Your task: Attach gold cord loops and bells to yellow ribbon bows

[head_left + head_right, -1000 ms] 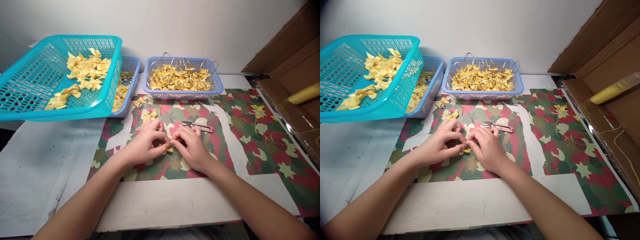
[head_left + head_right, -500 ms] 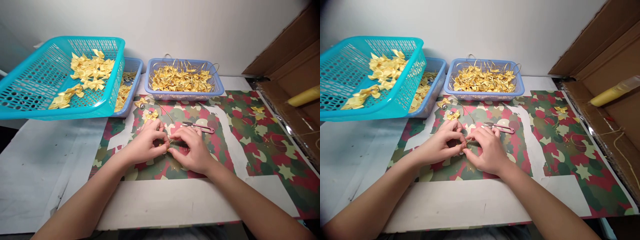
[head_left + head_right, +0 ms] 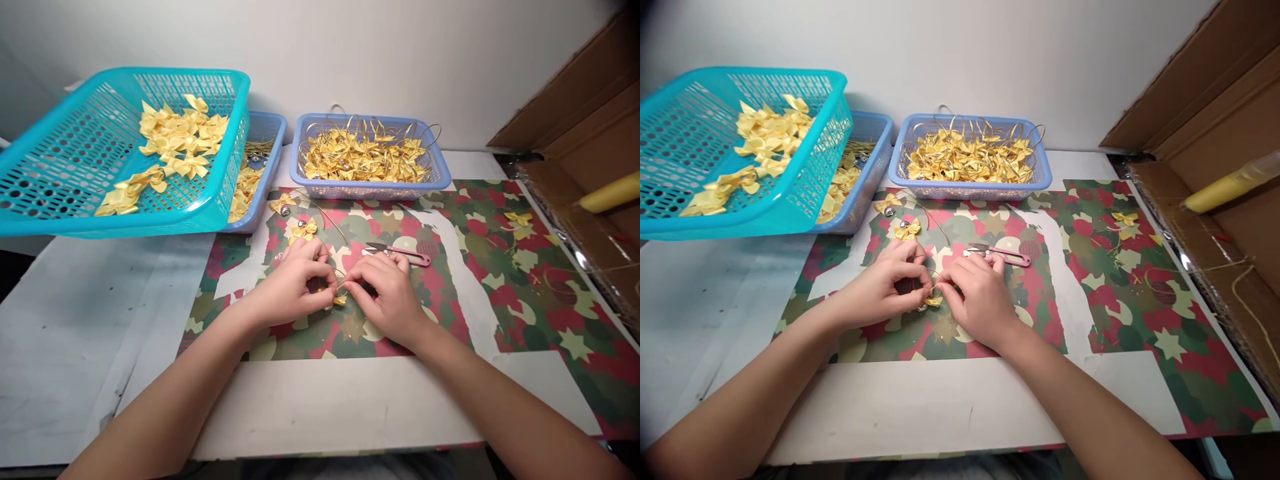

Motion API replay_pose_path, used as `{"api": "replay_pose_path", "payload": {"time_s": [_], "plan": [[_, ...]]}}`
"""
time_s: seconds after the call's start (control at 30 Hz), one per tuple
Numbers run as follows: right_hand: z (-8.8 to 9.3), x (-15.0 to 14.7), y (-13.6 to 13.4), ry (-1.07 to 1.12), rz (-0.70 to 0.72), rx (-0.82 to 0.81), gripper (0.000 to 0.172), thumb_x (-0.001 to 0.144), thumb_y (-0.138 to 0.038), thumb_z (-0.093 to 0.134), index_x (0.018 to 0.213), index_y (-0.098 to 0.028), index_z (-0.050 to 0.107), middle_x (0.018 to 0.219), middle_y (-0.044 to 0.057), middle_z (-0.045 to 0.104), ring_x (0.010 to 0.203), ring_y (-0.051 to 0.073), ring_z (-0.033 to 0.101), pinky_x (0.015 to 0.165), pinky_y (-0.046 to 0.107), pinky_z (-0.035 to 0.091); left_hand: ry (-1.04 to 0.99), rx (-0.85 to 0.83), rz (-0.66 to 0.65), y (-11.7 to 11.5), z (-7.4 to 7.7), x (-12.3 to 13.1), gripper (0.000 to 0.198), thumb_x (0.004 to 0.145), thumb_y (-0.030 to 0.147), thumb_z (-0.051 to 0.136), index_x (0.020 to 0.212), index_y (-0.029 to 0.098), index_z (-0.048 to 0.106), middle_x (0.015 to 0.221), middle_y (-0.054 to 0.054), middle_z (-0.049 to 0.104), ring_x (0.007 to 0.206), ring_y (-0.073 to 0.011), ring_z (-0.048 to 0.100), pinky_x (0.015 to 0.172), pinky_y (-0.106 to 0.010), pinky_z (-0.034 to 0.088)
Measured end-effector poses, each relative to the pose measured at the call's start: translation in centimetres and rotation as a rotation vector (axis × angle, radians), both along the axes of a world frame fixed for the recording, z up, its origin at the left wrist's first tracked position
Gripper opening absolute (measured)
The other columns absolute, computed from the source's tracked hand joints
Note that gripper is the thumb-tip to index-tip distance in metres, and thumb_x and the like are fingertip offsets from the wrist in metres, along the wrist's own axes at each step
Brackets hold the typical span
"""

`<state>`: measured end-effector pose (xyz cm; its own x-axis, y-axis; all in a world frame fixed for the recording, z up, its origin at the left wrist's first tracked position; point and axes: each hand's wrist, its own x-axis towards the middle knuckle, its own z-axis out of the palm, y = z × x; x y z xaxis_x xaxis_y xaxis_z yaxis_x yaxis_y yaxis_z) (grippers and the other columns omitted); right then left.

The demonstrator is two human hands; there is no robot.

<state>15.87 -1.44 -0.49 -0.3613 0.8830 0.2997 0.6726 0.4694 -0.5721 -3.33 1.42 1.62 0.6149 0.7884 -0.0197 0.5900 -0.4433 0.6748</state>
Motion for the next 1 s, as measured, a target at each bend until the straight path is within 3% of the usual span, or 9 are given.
{"api": "replay_pose_path", "payload": {"time_s": [0.37, 0.7, 1.0], "plan": [[0.22, -0.03, 0.0, -0.05, 0.013, -0.013, 0.018, 0.092, -0.02, 0.051, 0.075, -0.021, 0.055, 0.076, -0.004, 0.066, 0.075, 0.015, 0.054, 0.08, 0.036, 0.025, 0.027, -0.022, 0.004, 0.0, 0.01, -0.16, 0.016, 0.081, 0.024, 0.058, 0.068, 0.02, 0.068, 0.085, -0.003, 0.045, 0.088, -0.0214, 0.042, 0.084, -0.037, 0.035], [0.31, 0.41, -0.06, -0.055, 0.036, 0.124, 0.017, 0.092, -0.019, 0.052, 0.076, -0.021, 0.057, 0.079, -0.003, 0.068, 0.078, 0.016, 0.055, 0.082, 0.039, 0.025, 0.012, -0.034, -0.016, -0.06, 0.09, 0.05, 0.017, 0.081, 0.022, 0.059, 0.065, 0.02, 0.066, 0.082, -0.001, 0.041, 0.087, -0.0191, 0.043, 0.086, -0.037, 0.033], [0.29, 0.58, -0.01, -0.055, 0.03, 0.113, 0.016, 0.091, -0.018, 0.053, 0.077, -0.022, 0.058, 0.078, -0.003, 0.069, 0.077, 0.016, 0.056, 0.082, 0.038, 0.025, 0.038, -0.018, -0.021, -0.37, 0.01, 0.04, 0.019, 0.081, 0.023, 0.059, 0.065, 0.02, 0.066, 0.081, -0.001, 0.043, 0.085, -0.0194, 0.043, 0.084, -0.036, 0.034]]}}
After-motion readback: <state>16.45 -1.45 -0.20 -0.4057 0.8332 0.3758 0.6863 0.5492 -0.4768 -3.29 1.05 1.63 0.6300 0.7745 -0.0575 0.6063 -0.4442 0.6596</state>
